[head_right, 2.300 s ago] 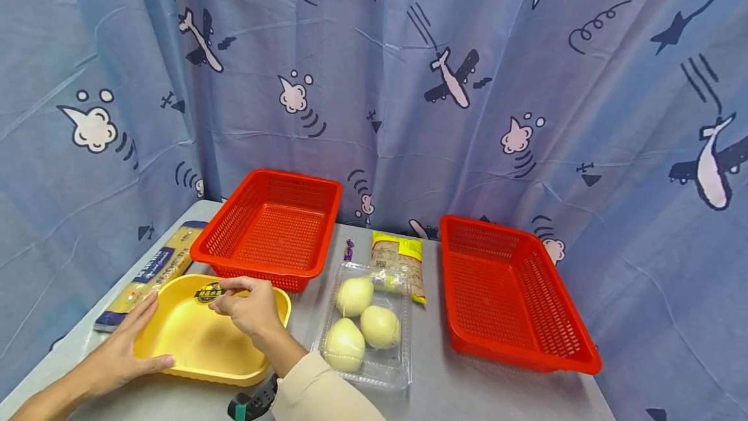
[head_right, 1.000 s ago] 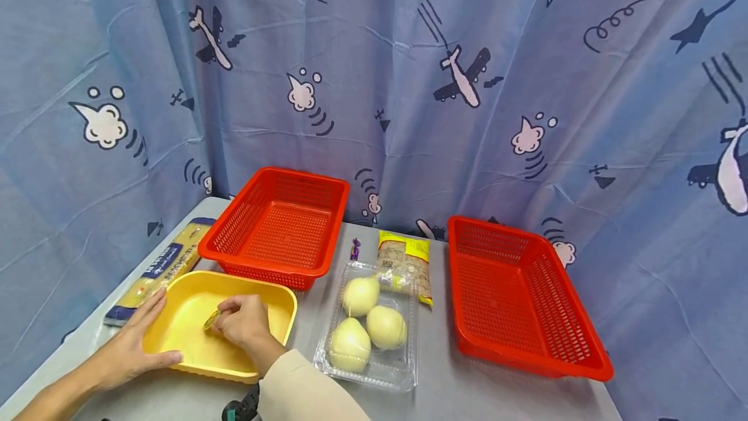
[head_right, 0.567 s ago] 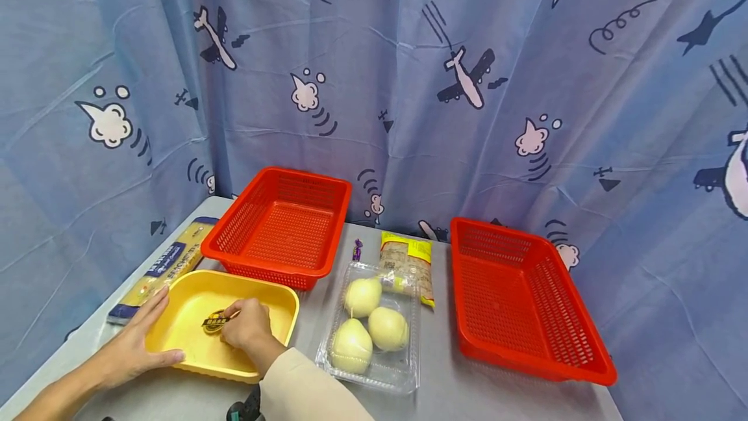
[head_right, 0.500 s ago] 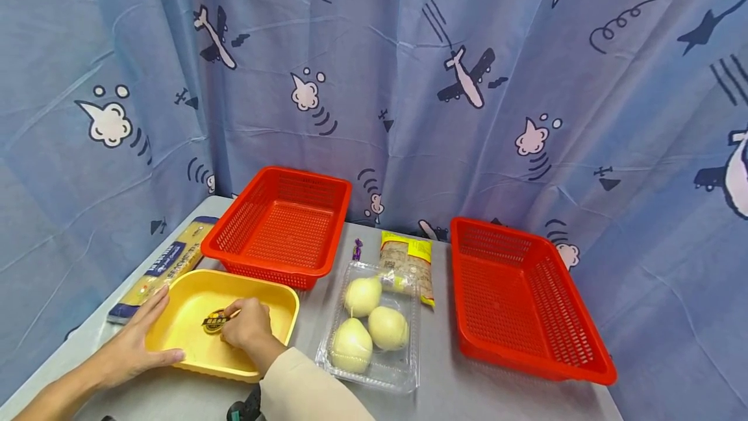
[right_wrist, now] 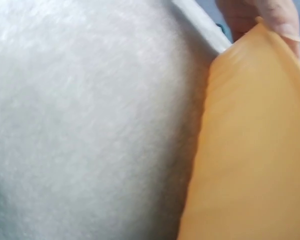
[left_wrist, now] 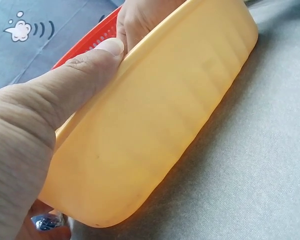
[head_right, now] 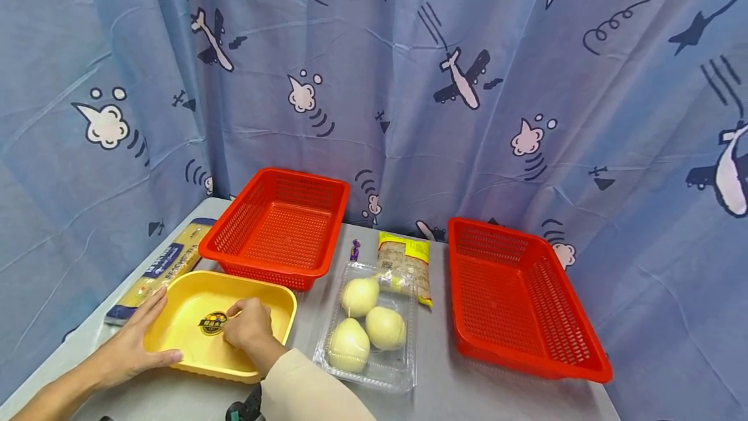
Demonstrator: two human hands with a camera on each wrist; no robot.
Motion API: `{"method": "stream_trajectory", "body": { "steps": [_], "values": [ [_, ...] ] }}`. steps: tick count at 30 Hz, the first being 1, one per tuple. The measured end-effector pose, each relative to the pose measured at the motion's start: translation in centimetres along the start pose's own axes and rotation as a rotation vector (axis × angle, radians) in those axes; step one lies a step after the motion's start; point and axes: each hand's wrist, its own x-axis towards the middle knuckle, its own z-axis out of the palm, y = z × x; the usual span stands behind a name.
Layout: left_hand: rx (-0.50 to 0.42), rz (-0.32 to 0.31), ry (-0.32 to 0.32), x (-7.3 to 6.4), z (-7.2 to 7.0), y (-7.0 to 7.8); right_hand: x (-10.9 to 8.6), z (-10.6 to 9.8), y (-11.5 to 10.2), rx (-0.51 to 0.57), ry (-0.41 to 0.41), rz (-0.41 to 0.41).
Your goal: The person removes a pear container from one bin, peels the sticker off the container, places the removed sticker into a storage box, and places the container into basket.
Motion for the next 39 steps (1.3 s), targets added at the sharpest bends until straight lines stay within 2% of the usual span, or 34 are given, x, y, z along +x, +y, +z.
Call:
{"method": "stream_trajectory", "body": {
  "steps": [8,12,15,21,25,33,39],
  "values": [
    [0.019,-0.005,-0.007,-0.2,-0.2,0.1,0.1,-1.5,-0.6,0.137,-0.014,-0.013],
    [0.021,0.006,-0.003,-0.1,-0.5,0.2,0.1,-2.4,-1.1,0.186,-0.016,-0.04],
    [0.021,0.019,0.0,-0.1,-0.7,0.2,0.1,-3.0,-1.6,0.26,-0.034,-0.05],
    [0.024,-0.011,-0.022,-0.2,-0.5,0.2,-0.5,-4.6,-2.3,0.376,-0.079,-0.066],
    [0.021,-0.034,-0.034,-0.3,-0.2,0.2,-1.0,-6.0,-2.9,0.399,-0.106,-0.114],
    [0.029,-0.036,-0.035,-0.1,-0.1,0.2,-2.0,-9.1,-4.7,0.383,-0.125,-0.237],
    [0.032,-0.016,-0.027,-0.2,-0.1,0.1,-3.2,-10.8,-5.4,0.459,-0.128,-0.288]
  ]
}}
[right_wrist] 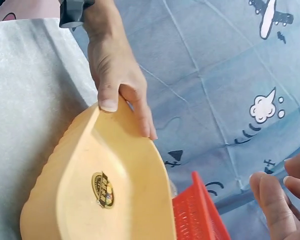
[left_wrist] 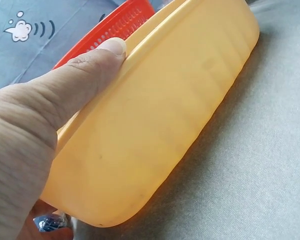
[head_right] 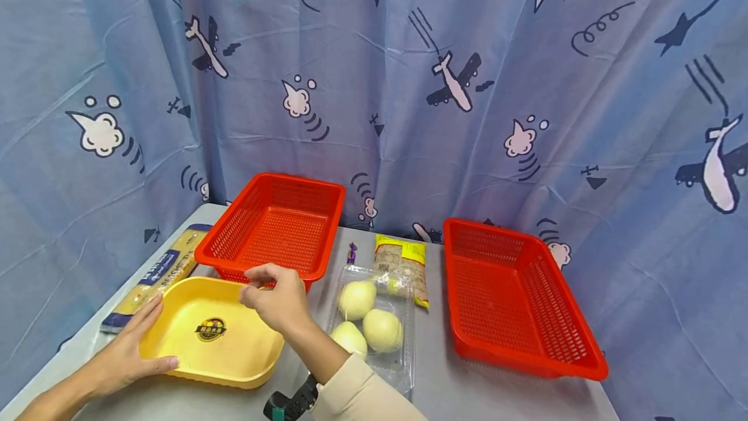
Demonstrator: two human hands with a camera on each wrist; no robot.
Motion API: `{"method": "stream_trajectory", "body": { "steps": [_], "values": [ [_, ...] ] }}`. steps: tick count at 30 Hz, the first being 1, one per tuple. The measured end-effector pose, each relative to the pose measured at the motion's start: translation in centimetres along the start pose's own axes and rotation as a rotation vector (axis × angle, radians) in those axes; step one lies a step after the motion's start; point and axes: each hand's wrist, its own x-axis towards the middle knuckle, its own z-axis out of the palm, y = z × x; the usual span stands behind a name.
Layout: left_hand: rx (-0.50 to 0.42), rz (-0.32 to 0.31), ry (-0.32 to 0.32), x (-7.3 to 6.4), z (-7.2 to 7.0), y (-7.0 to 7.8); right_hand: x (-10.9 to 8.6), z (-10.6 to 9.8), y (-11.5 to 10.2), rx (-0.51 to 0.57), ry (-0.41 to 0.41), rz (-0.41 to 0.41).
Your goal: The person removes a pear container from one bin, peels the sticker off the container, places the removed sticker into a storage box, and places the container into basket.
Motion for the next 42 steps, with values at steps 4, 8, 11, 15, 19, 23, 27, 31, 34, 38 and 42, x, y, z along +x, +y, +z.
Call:
{"method": "stream_trajectory", "body": {
  "steps": [4,8,11,15,19,23,27,31,34,38,42],
  "values": [
    [-0.003,0.009,0.0,-0.1,0.1,-0.1,-0.7,-0.8,-0.7,-0.02,-0.004,-0.018],
    [-0.004,0.008,-0.006,-0.1,0.1,-0.1,-1.3,-1.5,-1.4,-0.042,-0.013,-0.042],
    [-0.005,0.01,-0.002,-0.1,0.0,-0.1,-1.6,-2.0,-2.0,-0.027,-0.022,-0.051],
    [0.005,-0.006,-0.005,0.0,-0.1,-0.1,-2.1,-2.6,-2.8,-0.022,-0.029,-0.057],
    [0.005,-0.028,-0.01,-0.1,-0.1,-0.1,-2.4,-3.1,-3.0,-0.021,-0.026,-0.059],
    [-0.007,-0.039,-0.011,-0.1,-0.1,-0.1,-2.6,-3.9,-3.2,-0.042,-0.025,-0.071],
    [-0.009,-0.035,-0.015,0.2,-0.1,0.0,-2.9,-4.8,-3.4,-0.062,0.0,-0.09],
    [-0.002,-0.016,-0.006,0.2,0.0,0.0,-3.3,-5.7,-3.5,-0.059,0.032,-0.098],
    [0.003,-0.005,-0.001,0.1,0.0,-0.1,-3.6,-6.4,-3.7,-0.029,0.037,-0.105],
    [0.004,-0.008,0.001,0.0,0.1,-0.2,-3.9,-7.1,-4.0,-0.018,0.043,-0.114],
    [-0.005,-0.013,0.006,0.1,0.1,-0.2,-4.4,-7.9,-4.3,-0.019,0.066,-0.124]
  ]
}}
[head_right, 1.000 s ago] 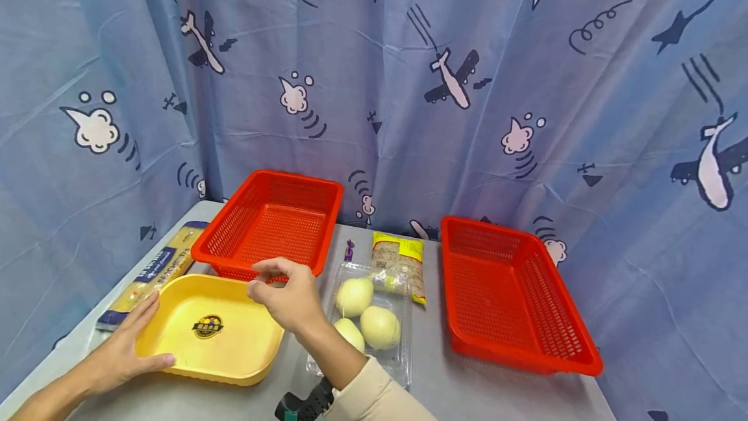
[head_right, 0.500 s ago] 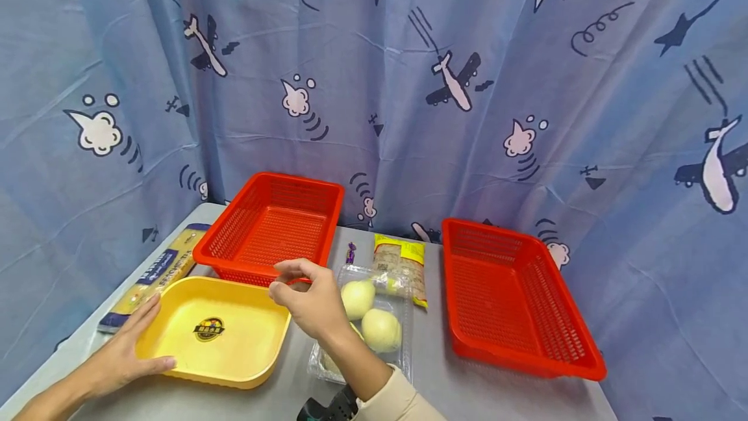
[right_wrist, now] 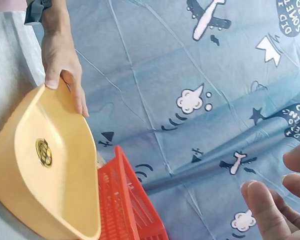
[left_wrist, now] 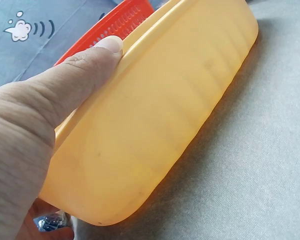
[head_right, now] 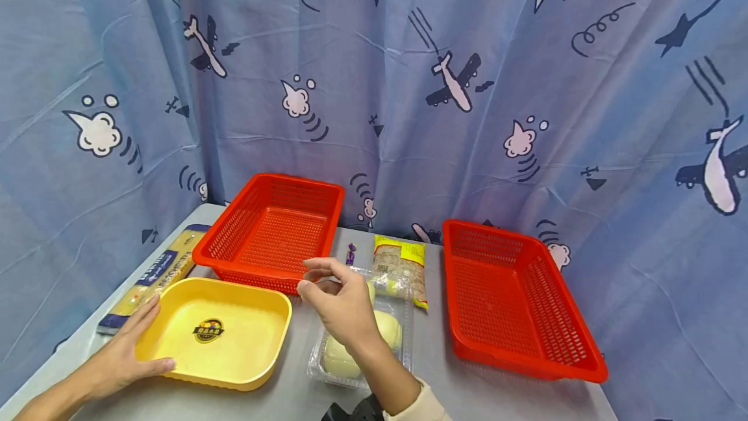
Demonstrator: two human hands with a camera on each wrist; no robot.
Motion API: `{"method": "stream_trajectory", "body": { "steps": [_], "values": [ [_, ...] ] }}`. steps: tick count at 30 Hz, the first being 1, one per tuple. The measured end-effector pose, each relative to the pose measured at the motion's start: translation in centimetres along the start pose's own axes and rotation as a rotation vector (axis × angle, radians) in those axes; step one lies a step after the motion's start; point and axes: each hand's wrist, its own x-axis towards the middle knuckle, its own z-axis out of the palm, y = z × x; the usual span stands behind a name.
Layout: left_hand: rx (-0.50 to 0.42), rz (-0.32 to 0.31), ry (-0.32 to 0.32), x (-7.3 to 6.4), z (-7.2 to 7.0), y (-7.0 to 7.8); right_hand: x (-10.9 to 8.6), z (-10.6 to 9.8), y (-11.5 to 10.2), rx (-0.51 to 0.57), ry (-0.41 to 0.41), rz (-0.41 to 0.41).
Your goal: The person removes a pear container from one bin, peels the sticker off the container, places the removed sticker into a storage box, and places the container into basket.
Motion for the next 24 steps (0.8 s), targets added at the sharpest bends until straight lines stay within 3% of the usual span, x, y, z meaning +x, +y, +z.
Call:
{"method": "stream_trajectory", "body": {
  "steps": [11,24],
  "values": [
    [0.005,-0.043,-0.023,0.0,-0.2,0.2,-1.0,-2.4,-0.2,-0.043,0.121,-0.061],
    [0.011,-0.046,-0.034,0.0,-0.1,0.2,-2.5,-5.0,1.1,-0.074,0.185,-0.096]
  ]
}}
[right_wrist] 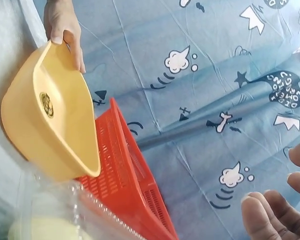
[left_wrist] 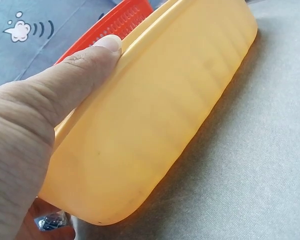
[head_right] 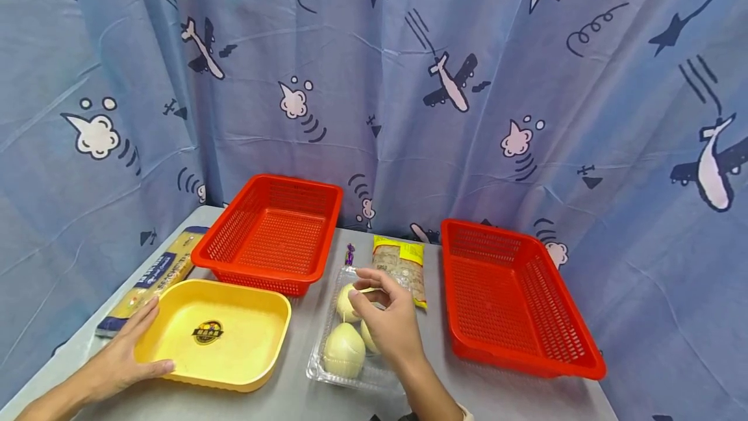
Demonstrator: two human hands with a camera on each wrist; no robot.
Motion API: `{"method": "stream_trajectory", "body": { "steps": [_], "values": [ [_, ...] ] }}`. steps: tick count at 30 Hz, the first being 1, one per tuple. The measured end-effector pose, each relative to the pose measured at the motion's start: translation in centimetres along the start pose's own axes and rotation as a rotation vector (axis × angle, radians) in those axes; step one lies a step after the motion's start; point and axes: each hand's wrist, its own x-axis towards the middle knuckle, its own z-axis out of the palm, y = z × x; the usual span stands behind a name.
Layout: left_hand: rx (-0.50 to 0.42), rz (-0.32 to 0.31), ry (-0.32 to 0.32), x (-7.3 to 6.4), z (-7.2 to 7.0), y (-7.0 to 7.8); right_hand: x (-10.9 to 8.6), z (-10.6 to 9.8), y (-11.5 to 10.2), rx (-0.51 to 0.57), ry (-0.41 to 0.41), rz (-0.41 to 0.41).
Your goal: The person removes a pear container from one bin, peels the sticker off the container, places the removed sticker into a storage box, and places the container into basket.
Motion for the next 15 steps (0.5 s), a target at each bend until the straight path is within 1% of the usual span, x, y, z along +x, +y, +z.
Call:
{"method": "stream_trajectory", "body": {
  "steps": [5,7,12,15],
  "values": [
    [0.0,0.012,0.004,0.1,0.1,0.0,-0.5,-1.3,0.4,-0.036,0.056,0.026],
    [-0.004,0.004,-0.001,0.1,0.2,-0.1,-0.7,-1.9,0.4,-0.048,0.079,0.032],
    [0.007,-0.015,-0.012,0.2,0.2,-0.3,-0.8,-3.1,0.8,-0.096,0.109,0.037],
    [0.013,-0.004,-0.001,0.2,0.1,-0.3,-0.8,-3.9,1.3,-0.133,0.141,0.052]
  ]
}}
